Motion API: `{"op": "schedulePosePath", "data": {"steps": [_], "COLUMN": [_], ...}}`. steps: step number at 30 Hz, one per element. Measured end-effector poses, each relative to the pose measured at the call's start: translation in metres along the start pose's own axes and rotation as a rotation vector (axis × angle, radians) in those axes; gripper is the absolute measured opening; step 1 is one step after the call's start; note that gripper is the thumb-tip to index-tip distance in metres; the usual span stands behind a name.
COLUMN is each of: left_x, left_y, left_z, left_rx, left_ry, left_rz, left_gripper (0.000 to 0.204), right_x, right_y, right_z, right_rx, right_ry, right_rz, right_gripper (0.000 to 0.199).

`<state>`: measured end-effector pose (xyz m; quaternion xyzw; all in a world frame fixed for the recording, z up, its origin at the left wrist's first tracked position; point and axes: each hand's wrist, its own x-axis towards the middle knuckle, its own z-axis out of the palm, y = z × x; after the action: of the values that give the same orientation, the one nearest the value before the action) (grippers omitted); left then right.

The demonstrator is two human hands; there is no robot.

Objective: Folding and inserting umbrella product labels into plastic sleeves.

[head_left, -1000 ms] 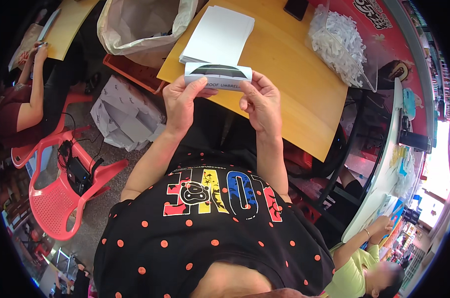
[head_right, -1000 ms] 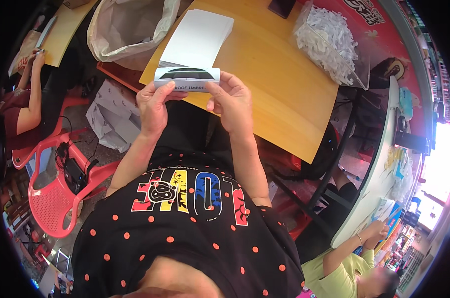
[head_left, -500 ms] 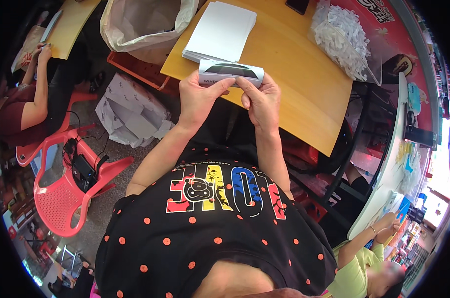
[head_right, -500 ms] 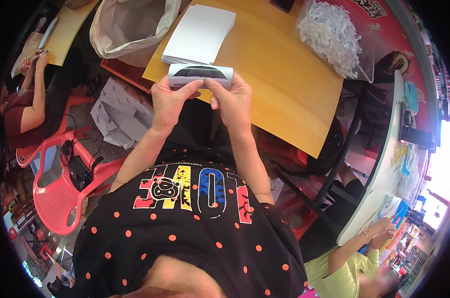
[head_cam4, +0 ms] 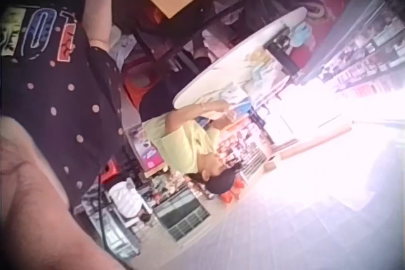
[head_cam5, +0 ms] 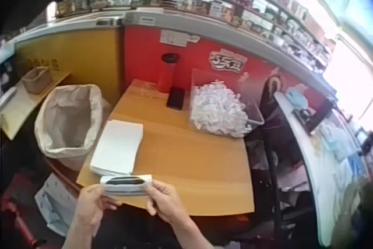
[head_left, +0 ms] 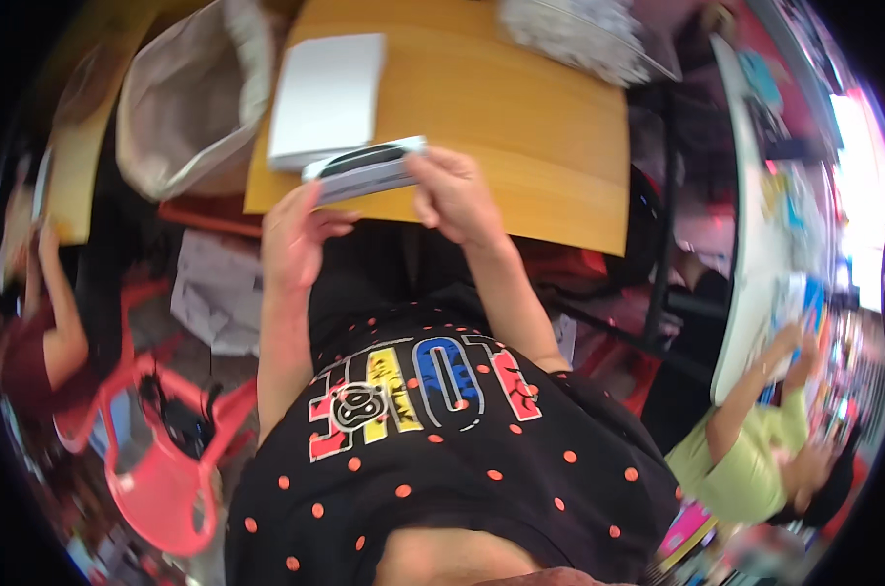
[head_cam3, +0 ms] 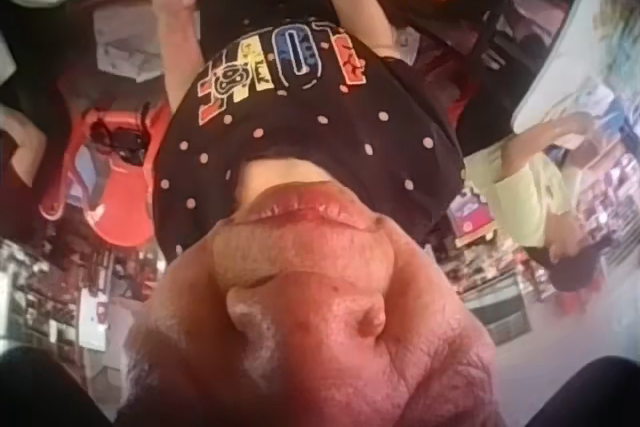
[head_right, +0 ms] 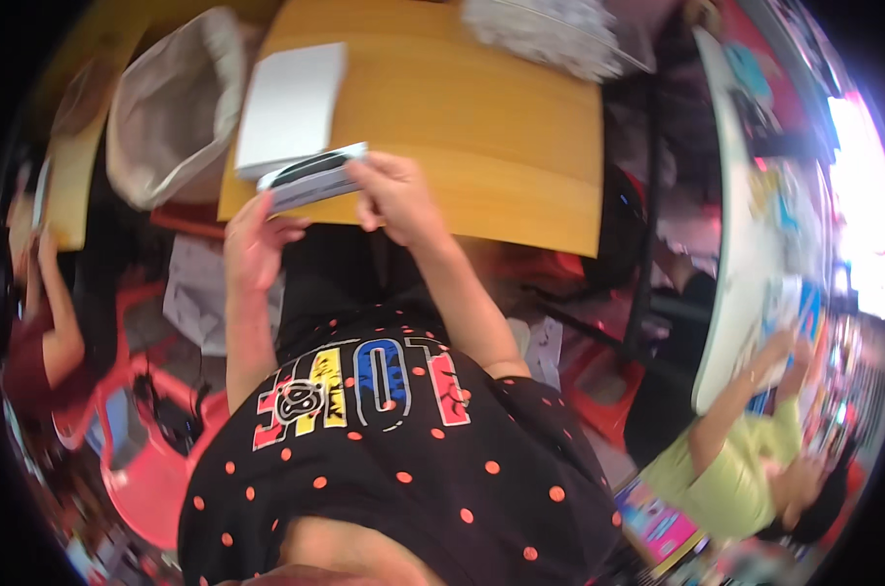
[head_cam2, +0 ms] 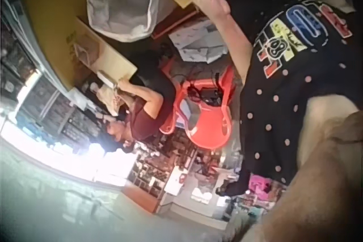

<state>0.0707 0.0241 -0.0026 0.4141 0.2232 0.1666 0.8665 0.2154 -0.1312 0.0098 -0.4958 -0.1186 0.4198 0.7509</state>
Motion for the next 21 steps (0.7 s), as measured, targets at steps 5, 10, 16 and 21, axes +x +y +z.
{"op": "schedulePosePath", "data": {"steps": [5,10,16,21], "left_x": [0.001,-0.004,-0.008,-0.021], "left_y": [0.004,0.003,0.009,0.011], "left_z": [-0.021,-0.012,0.001,-0.006], "left_rx": [0.206,0.38,0.485,0.381], "left_ry": [0.26,0.309,0.195,0.18], "left_rz": [0.069,0.127,0.07,0.085], "left_gripper": [0.017,0.014,0.02,0.008], "right_x": [-0.001,-0.003,-0.008,-0.006], "right_y": [-0.005,-0.012,-0.008,-0.004], "right_z": [-0.007,-0.012,-0.01,-0.002], "right_rx": [-0.106,-0.27,-0.212,-0.218], "right_ry": [-0.043,0.045,0.066,0.028], "right_rz": [-0.063,-0.057,-0.064,-0.057], "right_gripper": [0.019,0.018,0.018,0.02]}}
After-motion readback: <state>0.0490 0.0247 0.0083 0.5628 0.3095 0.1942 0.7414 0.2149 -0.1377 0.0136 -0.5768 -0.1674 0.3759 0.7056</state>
